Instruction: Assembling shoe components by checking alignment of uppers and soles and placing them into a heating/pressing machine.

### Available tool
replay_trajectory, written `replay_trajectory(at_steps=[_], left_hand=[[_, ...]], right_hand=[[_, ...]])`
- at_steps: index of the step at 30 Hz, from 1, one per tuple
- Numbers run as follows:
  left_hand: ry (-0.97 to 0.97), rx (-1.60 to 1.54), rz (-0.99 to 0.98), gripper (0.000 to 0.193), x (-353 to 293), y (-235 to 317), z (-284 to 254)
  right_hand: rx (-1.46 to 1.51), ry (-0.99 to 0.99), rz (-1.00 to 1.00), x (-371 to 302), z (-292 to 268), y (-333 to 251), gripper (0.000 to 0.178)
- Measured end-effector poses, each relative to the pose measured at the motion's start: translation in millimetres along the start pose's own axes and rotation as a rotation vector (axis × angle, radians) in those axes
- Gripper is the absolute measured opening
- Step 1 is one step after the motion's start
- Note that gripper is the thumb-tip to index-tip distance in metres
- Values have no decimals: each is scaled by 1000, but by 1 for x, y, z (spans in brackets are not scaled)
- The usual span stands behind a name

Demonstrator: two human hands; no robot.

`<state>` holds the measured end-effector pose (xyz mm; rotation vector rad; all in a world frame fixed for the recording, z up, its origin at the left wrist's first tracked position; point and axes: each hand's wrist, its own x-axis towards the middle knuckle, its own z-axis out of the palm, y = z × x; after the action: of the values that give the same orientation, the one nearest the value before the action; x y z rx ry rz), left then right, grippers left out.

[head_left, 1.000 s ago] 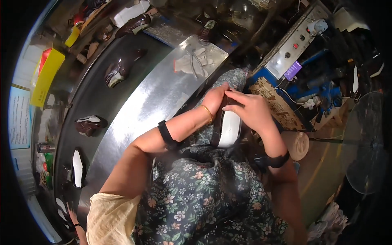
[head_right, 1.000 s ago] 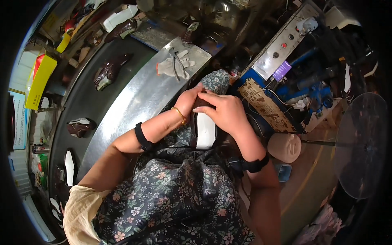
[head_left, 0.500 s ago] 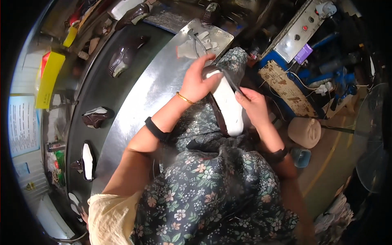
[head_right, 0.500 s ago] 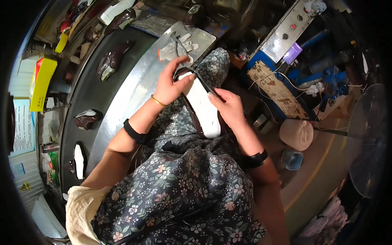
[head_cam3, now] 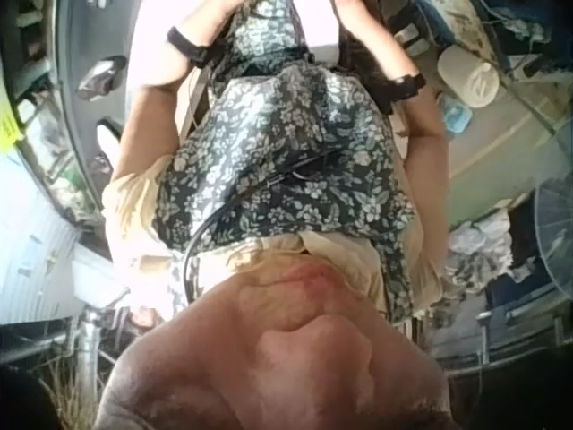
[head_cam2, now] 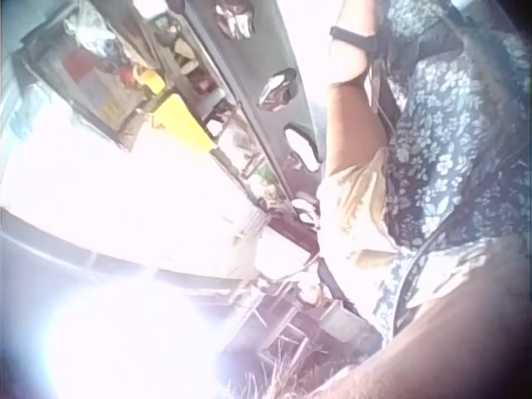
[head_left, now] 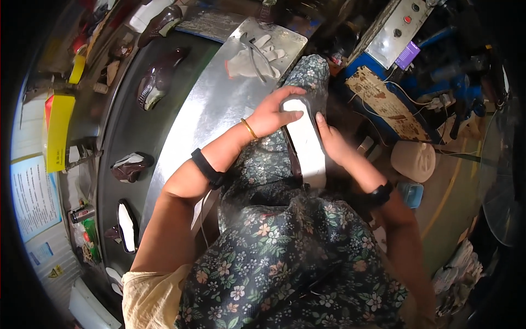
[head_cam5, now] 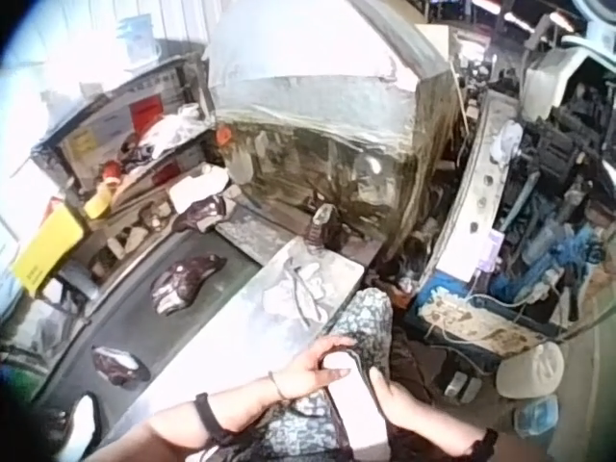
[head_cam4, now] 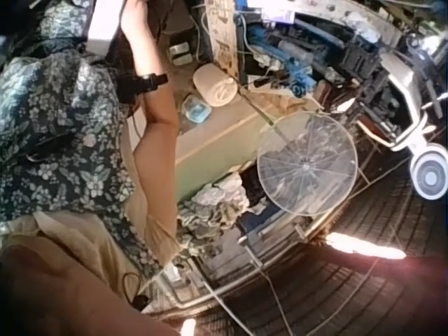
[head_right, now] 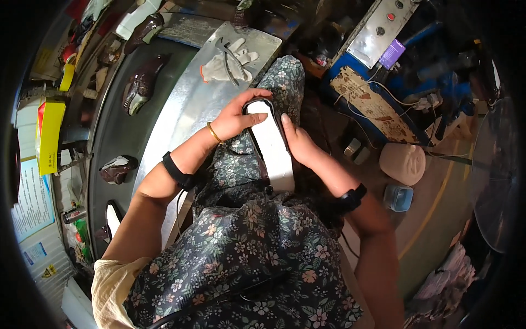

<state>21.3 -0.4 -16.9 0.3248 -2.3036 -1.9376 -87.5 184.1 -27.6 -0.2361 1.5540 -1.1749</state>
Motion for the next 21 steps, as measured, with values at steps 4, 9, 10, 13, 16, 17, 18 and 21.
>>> replay_trajectory(at_steps=[4, 9, 10, 13, 16, 17, 18, 21], left_hand=[[4, 62, 103, 51, 9, -7, 6], [-137, -86, -150, 53, 21, 9, -2], [-133, -71, -136, 52, 20, 6, -1], [-128, 78, -48, 56, 18, 5, -1], [0, -672, -122, 46, 16, 7, 1], [106, -1068, -136, 43, 17, -2, -5], [310, -1097, -264, 44, 15, -6, 9], [640, -13, -500, 56, -18, -4, 40]], right_hand=[[-1178, 243, -538, -5, 3, -15, 41], [-1417, 542, -907, -1, 8, -17, 39], [-1414, 556, -914, -8, 4, -17, 39], [-693, 73, -687, -28, -12, 22, 60], [-401, -42, -518, -30, -9, 19, 57], [-198, -34, -406, -25, -3, 12, 57], [5, -20, -290, -18, 5, 7, 56], [-243, 190, -457, -3, 36, -5, 59]])
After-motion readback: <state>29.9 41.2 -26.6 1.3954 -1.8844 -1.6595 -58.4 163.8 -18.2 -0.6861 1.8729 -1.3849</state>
